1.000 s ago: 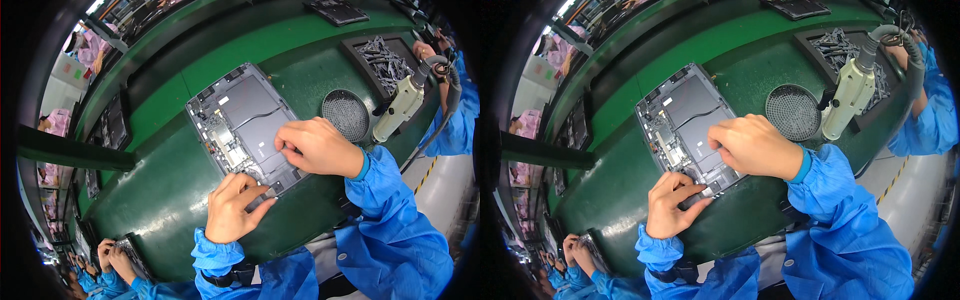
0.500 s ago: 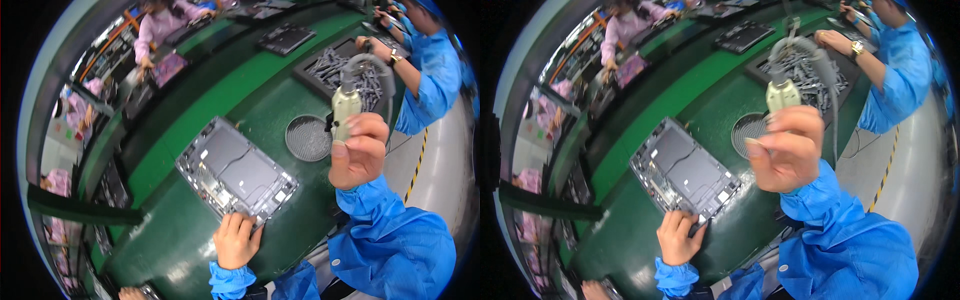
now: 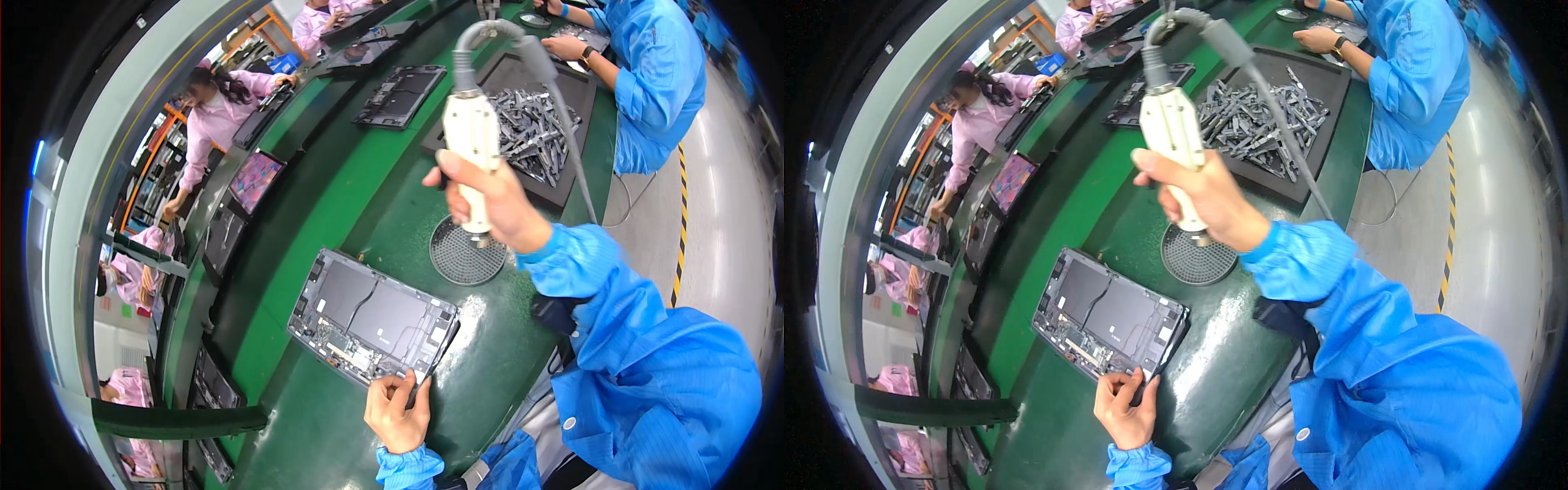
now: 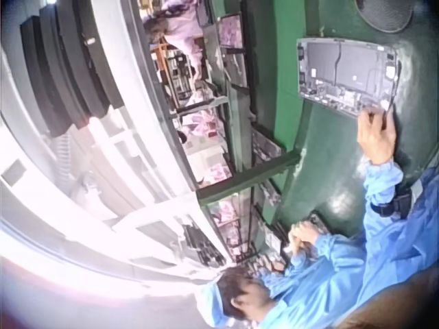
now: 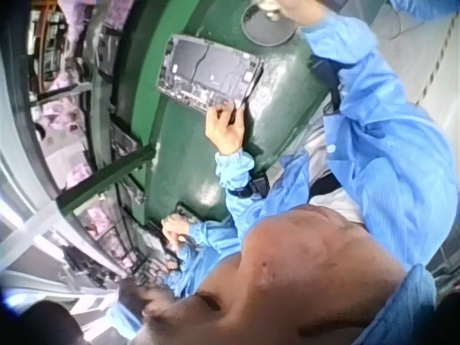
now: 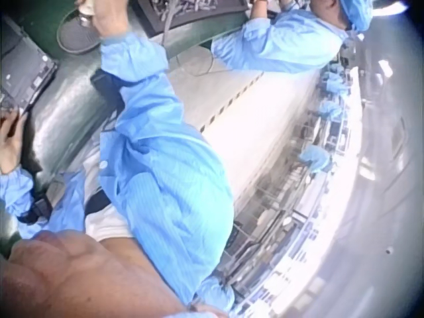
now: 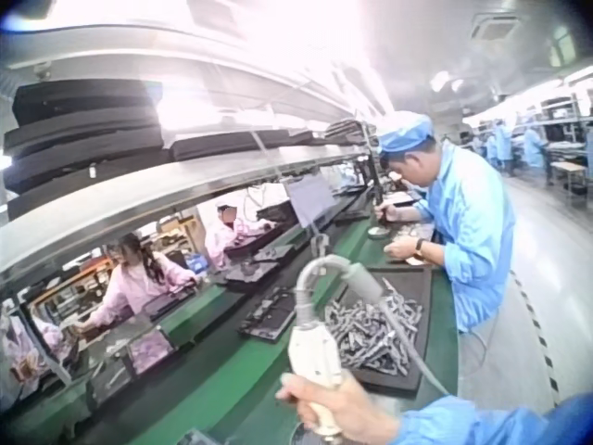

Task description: The person takes tablet casings from a conveyor belt, installs internal components inside them by hand, secures the parts with screws using an electric screwdriver, and passes the units along the conveyor.

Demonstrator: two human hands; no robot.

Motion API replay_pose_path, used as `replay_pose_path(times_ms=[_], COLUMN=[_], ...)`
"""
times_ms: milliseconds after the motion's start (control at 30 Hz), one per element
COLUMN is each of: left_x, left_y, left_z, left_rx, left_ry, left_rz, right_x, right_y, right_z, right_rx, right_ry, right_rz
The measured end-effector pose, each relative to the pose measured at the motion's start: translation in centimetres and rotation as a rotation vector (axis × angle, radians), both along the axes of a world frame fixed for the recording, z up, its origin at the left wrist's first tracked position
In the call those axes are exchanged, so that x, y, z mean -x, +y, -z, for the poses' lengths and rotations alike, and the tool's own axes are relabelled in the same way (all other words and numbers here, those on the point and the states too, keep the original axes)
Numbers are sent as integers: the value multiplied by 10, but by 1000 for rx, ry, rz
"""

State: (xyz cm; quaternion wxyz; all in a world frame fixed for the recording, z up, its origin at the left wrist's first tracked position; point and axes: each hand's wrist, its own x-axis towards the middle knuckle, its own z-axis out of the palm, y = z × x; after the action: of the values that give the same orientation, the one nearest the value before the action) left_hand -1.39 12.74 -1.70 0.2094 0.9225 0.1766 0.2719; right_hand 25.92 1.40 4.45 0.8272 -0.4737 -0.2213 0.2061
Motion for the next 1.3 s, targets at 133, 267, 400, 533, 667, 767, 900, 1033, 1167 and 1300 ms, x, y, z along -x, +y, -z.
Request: replay_pose_path(times_ms=[133, 267, 400, 533, 667, 767, 900, 1033, 1167, 1300], left_x=[-6, -4, -4, -8, -11, -10, 1, 2, 4, 6], left_y=[-3, 1, 0, -2, 0, 3, 9, 13, 6, 7], left_z=[1, 4, 0, -2, -2, -4, 0, 19, 12, 15], left_rx=[-1, 3, 11, 22, 3, -17, -33, -48, -38, -20], left_ry=[-45, -59, -10, 1, -1, 6, -45, -141, -161, -186], left_rz=[10, 0, 14, 11, 20, 8, 9, 40, 25, 30], right_x=[3, 9, 13, 10, 8, 10, 17, 11, -27, 50], right_y=[28, 30, 32, 32, 31, 37, 45, 37, -3, 21], right_z=[19, 32, 32, 35, 33, 38, 46, 69, 58, 25], right_rx=[-9, 5, 32, 39, 22, 25, 80, -19, -258, -388], right_ry=[-43, -139, -157, -162, -124, -142, -219, -140, -211, -52], right_rz=[101, 62, 53, 65, 68, 81, 68, 109, -69, -475])
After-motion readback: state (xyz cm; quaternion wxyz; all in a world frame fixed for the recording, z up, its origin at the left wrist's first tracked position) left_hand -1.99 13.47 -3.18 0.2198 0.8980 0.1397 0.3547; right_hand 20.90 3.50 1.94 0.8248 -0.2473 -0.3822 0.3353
